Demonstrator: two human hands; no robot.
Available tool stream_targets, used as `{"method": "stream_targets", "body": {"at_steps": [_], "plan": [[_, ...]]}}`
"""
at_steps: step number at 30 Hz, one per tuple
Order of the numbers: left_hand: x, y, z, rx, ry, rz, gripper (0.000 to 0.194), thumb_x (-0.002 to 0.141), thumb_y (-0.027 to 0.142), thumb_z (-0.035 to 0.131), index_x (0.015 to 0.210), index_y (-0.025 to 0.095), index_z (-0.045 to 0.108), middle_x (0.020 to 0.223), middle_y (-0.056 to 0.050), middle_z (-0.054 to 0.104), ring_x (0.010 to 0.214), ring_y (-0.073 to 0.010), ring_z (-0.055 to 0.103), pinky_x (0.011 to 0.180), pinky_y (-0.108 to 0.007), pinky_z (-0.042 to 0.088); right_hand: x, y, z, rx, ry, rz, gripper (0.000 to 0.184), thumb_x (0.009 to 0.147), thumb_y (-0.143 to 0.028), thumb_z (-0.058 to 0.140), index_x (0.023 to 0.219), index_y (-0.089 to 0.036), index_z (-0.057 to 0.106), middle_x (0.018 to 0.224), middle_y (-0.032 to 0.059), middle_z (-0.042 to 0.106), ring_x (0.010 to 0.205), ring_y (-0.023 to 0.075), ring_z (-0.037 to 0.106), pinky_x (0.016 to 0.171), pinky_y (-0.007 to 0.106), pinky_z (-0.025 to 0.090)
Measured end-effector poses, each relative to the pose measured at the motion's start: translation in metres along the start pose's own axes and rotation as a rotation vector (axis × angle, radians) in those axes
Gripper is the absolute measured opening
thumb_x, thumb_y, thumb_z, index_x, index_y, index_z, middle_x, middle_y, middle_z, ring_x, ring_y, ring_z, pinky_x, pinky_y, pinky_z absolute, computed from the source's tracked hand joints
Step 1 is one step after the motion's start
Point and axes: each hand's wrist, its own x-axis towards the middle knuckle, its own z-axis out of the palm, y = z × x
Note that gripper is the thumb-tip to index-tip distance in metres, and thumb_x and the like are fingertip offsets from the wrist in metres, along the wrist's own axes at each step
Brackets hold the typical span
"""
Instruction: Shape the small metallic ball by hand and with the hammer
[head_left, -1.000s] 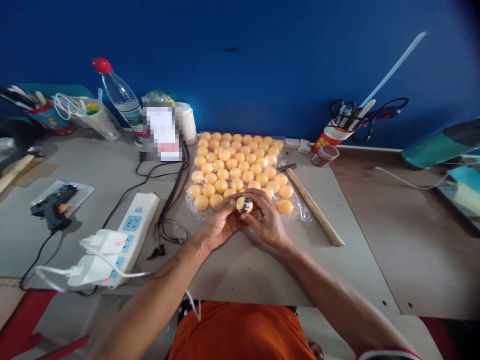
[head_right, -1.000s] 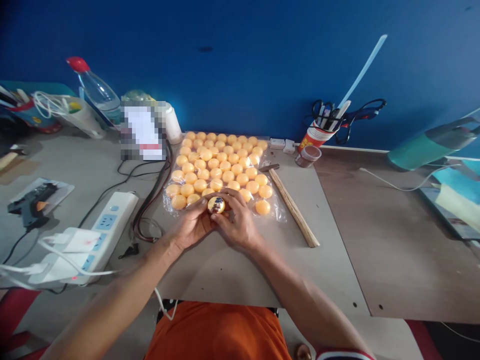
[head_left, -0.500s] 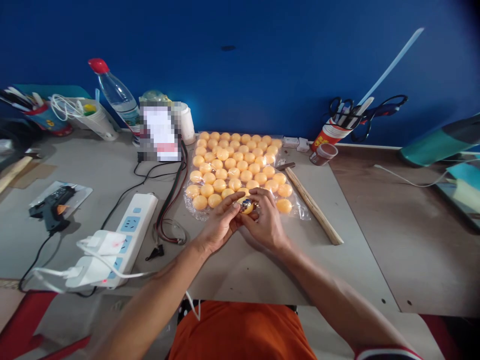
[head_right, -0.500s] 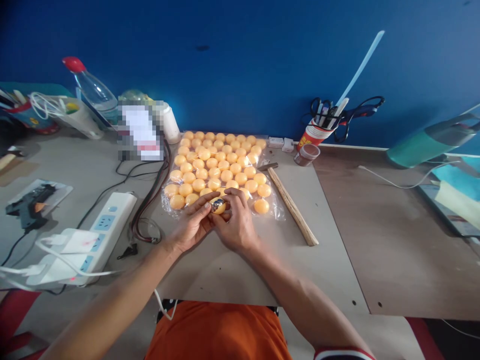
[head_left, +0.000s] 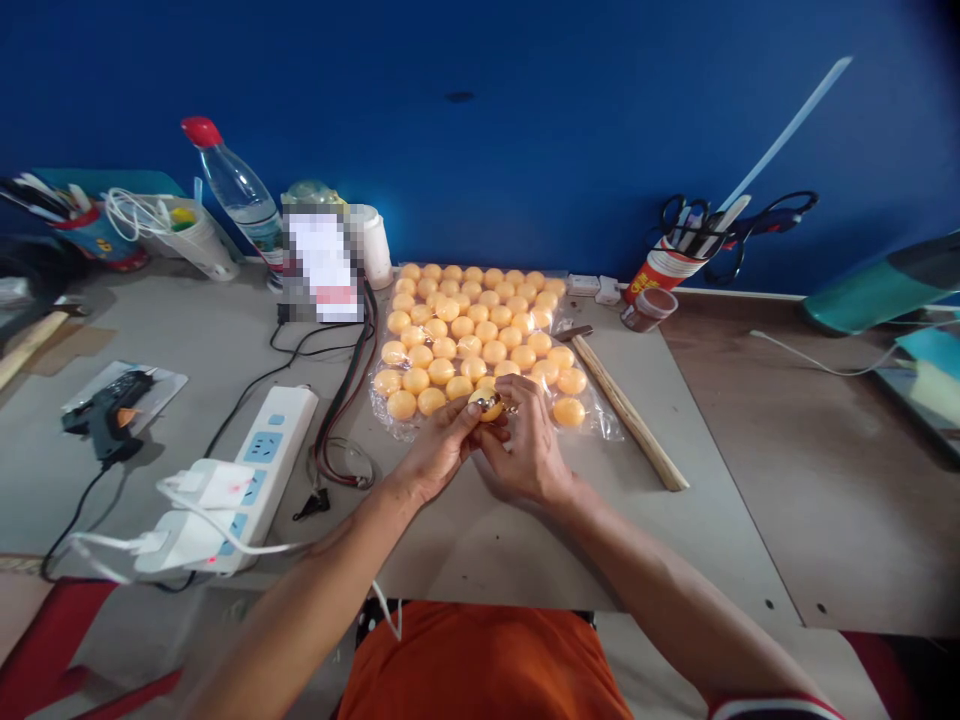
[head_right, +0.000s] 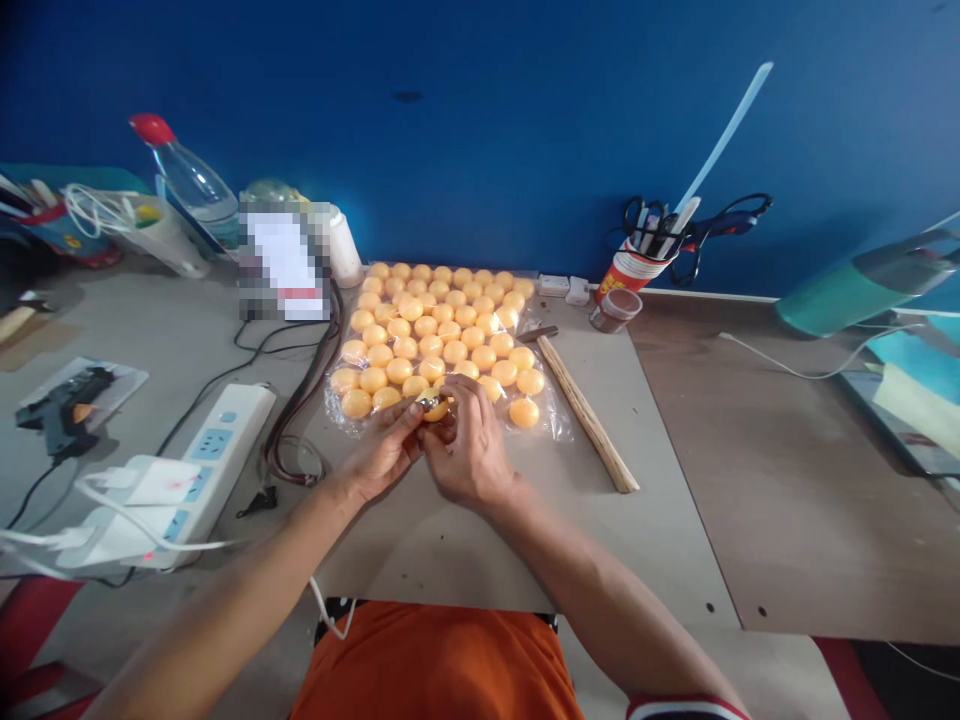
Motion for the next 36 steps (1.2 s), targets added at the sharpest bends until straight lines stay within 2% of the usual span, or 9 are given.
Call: {"method": "stream_targets", "body": {"at_steps": [2,5,10,15,21,26,30,33,36], "plan": [[-0.001,0.001,-0.003,-0.004,-0.03,-0.023,0.043,0.073,0.048,0.082,0.095,0.011,0.073,0.089,-0.011,0.076,0.082,-0.0233,0.072,0.076,-0.033,0.056,0.0,0.0,-0.005,0.052,-0.054,0.045,0.051,0.08,-0.017,0.061,0.129,-0.018,0.046,0.125,0.017,0.056,0.117,0.0295,0.057,0.098,0.049,0.051],[-0.003,0.002,-0.003,-0.018,-0.08,-0.04,0.039,0.077,0.045,0.08,0.092,0.011,0.073,0.092,-0.012,0.075,0.086,-0.0229,0.072,0.077,-0.031,0.056,0.002,0.002,-0.009,0.092,-0.108,0.097,0.045,0.08,-0.017,0.06,0.125,-0.019,0.052,0.123,0.015,0.059,0.117,0.029,0.058,0.1,0.049,0.05],[-0.003,0.003,0.0,-0.045,-0.121,-0.012,0.043,0.075,0.046,0.081,0.101,0.012,0.072,0.1,-0.012,0.075,0.089,-0.0226,0.072,0.081,-0.033,0.056,0.002,0.005,-0.003,0.07,-0.035,0.102,0.038,0.078,-0.017,0.063,0.116,-0.021,0.056,0.118,0.0128,0.06,0.113,0.0272,0.06,0.097,0.047,0.053],[-0.001,0.003,0.001,-0.017,-0.057,-0.018,0.039,0.069,0.035,0.087,0.097,0.013,0.072,0.093,-0.008,0.076,0.086,-0.0211,0.072,0.084,-0.033,0.056,0.001,0.005,0.001,-0.022,-0.005,0.059,0.036,0.079,-0.016,0.061,0.114,-0.02,0.055,0.118,0.015,0.06,0.11,0.028,0.06,0.095,0.047,0.053],[-0.003,0.005,0.004,-0.035,-0.094,-0.005,0.039,0.07,0.037,0.086,0.098,0.012,0.073,0.097,-0.011,0.075,0.093,-0.0231,0.072,0.086,-0.034,0.057,0.002,0.004,0.0,-0.063,-0.013,0.027,0.036,0.078,-0.014,0.061,0.113,-0.02,0.054,0.12,0.0161,0.058,0.111,0.0286,0.059,0.092,0.046,0.055],[-0.003,0.006,0.004,-0.006,-0.082,-0.032,0.038,0.069,0.037,0.086,0.095,0.011,0.073,0.093,-0.011,0.075,0.097,-0.0258,0.071,0.087,-0.036,0.057,0.001,0.005,-0.001,-0.077,-0.017,-0.005,0.038,0.076,-0.011,0.058,0.113,-0.02,0.053,0.119,0.0156,0.058,0.11,0.0288,0.059,0.09,0.046,0.055],[-0.003,0.004,0.007,-0.011,-0.055,-0.01,0.043,0.068,0.037,0.087,0.101,0.013,0.072,0.101,-0.01,0.075,0.1,-0.0255,0.071,0.087,-0.035,0.056,0.002,0.005,0.001,-0.081,-0.007,0.018,0.038,0.076,-0.01,0.058,0.113,-0.021,0.053,0.121,0.0159,0.057,0.112,0.0295,0.058,0.09,0.047,0.055],[-0.002,0.004,0.007,-0.007,-0.02,0.0,0.045,0.065,0.036,0.089,0.098,0.013,0.071,0.1,-0.01,0.075,0.095,-0.0238,0.072,0.083,-0.032,0.057,0.003,0.006,-0.002,-0.062,-0.018,-0.003,0.038,0.078,-0.011,0.059,0.114,-0.02,0.052,0.122,0.0166,0.057,0.115,0.03,0.057,0.094,0.049,0.053],[0.0,0.006,0.004,-0.001,0.052,0.001,0.048,0.064,0.039,0.089,0.099,0.014,0.069,0.095,-0.007,0.075,0.083,-0.0191,0.072,0.077,-0.03,0.056,0.005,0.01,-0.011,0.068,-0.084,-0.027,0.044,0.079,-0.02,0.064,0.121,-0.02,0.05,0.122,0.0159,0.058,0.115,0.0293,0.058,0.094,0.048,0.053]]}}
